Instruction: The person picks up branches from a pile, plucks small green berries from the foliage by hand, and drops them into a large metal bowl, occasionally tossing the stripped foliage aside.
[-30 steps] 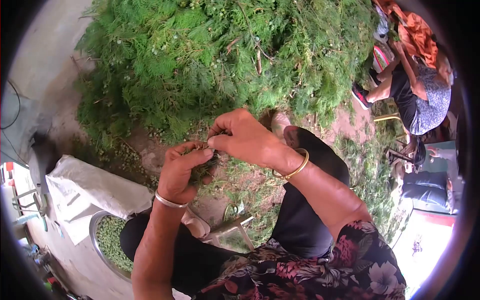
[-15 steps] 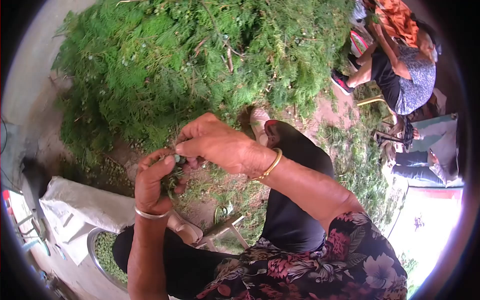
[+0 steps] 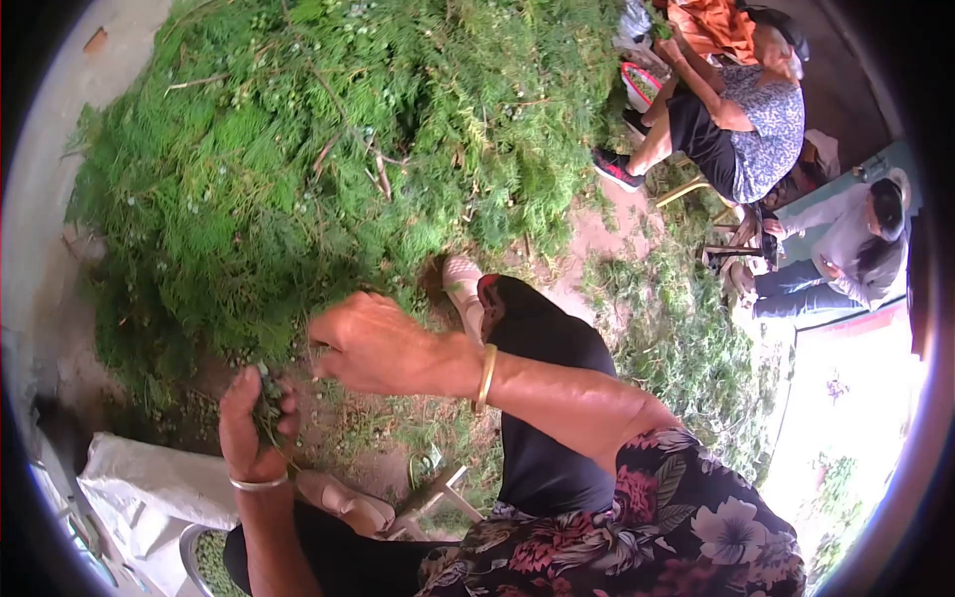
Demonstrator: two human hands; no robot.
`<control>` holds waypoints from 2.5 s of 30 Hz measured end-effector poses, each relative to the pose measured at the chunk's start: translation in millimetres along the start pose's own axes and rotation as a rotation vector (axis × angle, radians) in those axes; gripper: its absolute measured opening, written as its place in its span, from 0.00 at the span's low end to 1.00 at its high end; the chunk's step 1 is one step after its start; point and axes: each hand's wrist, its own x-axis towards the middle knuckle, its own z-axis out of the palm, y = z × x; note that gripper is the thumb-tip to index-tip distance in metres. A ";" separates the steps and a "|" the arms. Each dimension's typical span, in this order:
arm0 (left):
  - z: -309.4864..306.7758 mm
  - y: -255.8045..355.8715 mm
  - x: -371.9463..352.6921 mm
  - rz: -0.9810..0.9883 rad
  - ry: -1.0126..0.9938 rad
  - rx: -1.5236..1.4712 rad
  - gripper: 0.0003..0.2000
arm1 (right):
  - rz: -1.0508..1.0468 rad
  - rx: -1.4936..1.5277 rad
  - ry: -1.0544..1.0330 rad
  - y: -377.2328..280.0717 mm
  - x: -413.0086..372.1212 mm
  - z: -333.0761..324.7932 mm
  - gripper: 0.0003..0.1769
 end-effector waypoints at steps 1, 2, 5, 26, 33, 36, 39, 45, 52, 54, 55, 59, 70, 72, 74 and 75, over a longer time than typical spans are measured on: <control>3.8 -3.5 -2.5 0.017 -0.003 0.076 0.10 | -0.090 0.187 0.235 -2.9 8.4 6.7 0.06; 8.4 -7.2 -4.1 0.034 -0.004 0.152 0.10 | -0.182 0.373 0.469 -5.2 14.0 11.6 0.05; 15.2 -13.3 -2.8 0.005 -0.008 0.178 0.07 | -0.198 0.472 0.336 -10.3 18.0 19.9 0.05; 17.2 -7.4 -4.4 -0.101 -0.122 -0.021 0.25 | 0.264 1.360 0.183 -17.4 19.7 -16.8 0.12; 17.5 -8.6 -8.7 -0.107 -0.205 0.109 0.27 | 0.001 0.673 0.120 -19.4 20.3 2.3 0.08; 19.7 -8.1 -11.1 -0.070 -0.246 0.083 0.28 | 0.035 0.811 0.008 -28.5 19.5 0.1 0.08; 19.8 -6.5 -11.2 -0.080 -0.210 0.136 0.29 | 0.006 0.775 0.066 -24.4 23.1 13.4 0.08; 21.4 -6.3 -14.6 -0.077 -0.238 0.168 0.30 | 0.003 0.730 0.048 -28.4 26.0 12.7 0.06; 15.6 -4.0 -15.5 -0.113 -0.232 0.040 0.31 | 0.109 0.822 0.130 -19.7 30.3 12.9 0.09; 14.9 -2.7 -16.0 -0.119 -0.223 0.057 0.31 | 0.126 0.746 0.124 -20.7 29.3 8.3 0.11; 15.7 -2.0 -16.6 -0.131 -0.184 0.074 0.32 | 0.126 0.746 0.122 -20.8 28.9 6.3 0.11; 12.8 0.4 -15.5 -0.167 -0.165 0.085 0.31 | 0.231 1.141 0.138 -23.1 30.3 -5.1 0.11; 17.6 -7.2 -9.1 -0.163 -0.013 0.015 0.32 | -0.061 0.417 0.111 -32.0 23.4 29.3 0.04; 17.7 -8.4 -8.7 -0.174 0.022 0.044 0.32 | 0.010 0.530 0.076 -31.2 23.3 30.8 0.04; 13.9 -9.1 -8.1 -0.220 -0.084 0.124 0.32 | 0.084 0.644 0.040 -31.0 23.4 30.8 0.04; 14.6 -9.3 -8.6 -0.222 -0.084 0.124 0.32 | 0.102 0.706 0.030 -31.0 23.9 29.0 0.04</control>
